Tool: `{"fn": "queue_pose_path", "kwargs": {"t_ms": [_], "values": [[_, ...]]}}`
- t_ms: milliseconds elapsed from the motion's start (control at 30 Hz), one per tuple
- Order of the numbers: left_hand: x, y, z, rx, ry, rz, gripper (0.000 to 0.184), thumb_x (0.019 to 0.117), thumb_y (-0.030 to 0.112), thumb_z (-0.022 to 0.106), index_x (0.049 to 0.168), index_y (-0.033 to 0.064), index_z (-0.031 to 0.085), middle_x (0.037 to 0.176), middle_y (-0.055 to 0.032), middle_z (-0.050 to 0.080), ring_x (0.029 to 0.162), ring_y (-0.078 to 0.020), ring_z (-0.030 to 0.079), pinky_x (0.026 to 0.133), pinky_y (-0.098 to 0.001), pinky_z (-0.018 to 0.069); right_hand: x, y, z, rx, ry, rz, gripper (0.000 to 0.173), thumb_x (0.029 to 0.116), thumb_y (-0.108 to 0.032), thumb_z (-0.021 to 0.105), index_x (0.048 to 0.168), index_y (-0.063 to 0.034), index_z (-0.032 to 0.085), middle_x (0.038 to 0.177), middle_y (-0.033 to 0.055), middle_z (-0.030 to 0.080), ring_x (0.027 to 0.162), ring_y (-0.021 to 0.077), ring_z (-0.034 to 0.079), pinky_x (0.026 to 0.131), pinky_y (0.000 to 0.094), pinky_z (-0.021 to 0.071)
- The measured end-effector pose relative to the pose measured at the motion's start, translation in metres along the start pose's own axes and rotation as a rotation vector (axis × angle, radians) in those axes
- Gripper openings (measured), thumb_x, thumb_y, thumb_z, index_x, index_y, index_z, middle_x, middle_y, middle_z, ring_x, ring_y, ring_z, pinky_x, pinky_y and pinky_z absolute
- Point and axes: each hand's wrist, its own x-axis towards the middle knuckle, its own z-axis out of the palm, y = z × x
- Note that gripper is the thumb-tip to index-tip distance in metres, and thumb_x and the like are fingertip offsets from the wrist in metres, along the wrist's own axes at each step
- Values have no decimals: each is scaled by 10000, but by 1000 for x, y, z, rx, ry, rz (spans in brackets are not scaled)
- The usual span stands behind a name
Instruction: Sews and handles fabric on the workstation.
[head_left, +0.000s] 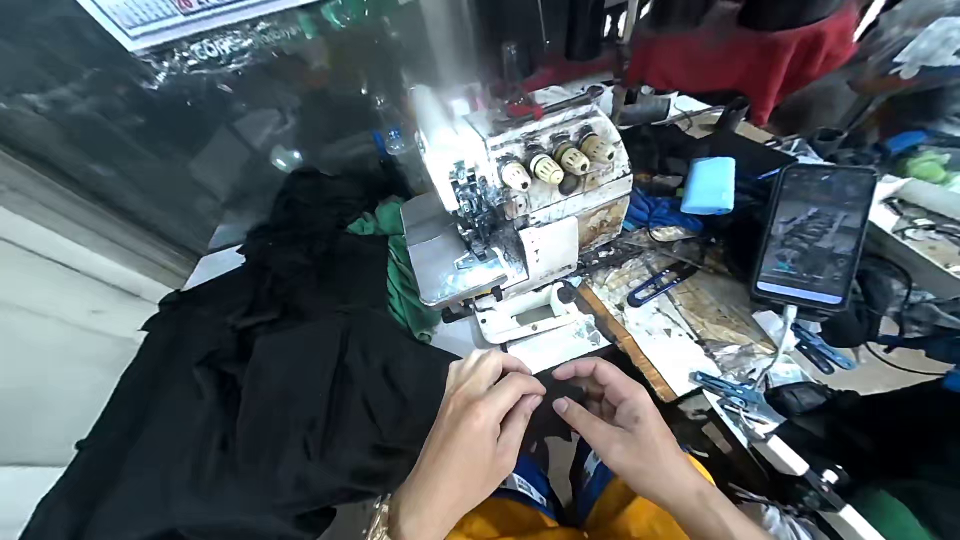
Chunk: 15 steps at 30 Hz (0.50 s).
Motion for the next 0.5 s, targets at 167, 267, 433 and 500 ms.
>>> {"fn": "queue_pose_path", "kwargs": {"t_ms": [167, 267, 433, 500], "values": [[-1, 7, -4, -10, 54, 45, 168, 1050, 267, 565, 1090, 230, 725, 1052, 137, 701, 1087, -49, 623, 1022, -396, 480, -1, -1, 0, 35, 17, 25, 233, 1038, -150, 605, 1254, -91, 668, 1030, 113, 714, 871, 264, 730, 744, 404, 668], [-1, 4, -6, -54, 28, 38, 167, 1037, 264, 602, 1107, 234, 751, 1029, 142, 713, 1019, -28, 643, 961, -337, 521, -1, 1, 0, -51, 66, -39, 229, 991, -138, 669, 1218, -114, 686, 936, 65, 721, 792, 207, 709, 702, 339, 634], [-3, 5, -19, -102, -69, 38, 167, 1015, 258, 643, 1128, 253, 766, 1073, 143, 729, 1070, -31, 653, 973, -298, 542, -1, -4, -2, -77, 100, -51, 340, 942, -113, 733, 1270, -161, 653, 999, 50, 749, 794, 224, 741, 696, 353, 662], [-3, 9, -26, -122, -79, 42, 217, 1004, 203, 609, 1142, 259, 767, 1085, 139, 731, 1077, -39, 655, 965, -300, 550, -2, -5, -2, -40, 92, -24, 404, 931, -97, 738, 1308, -186, 624, 1064, 65, 728, 791, 259, 741, 687, 394, 676]]}}
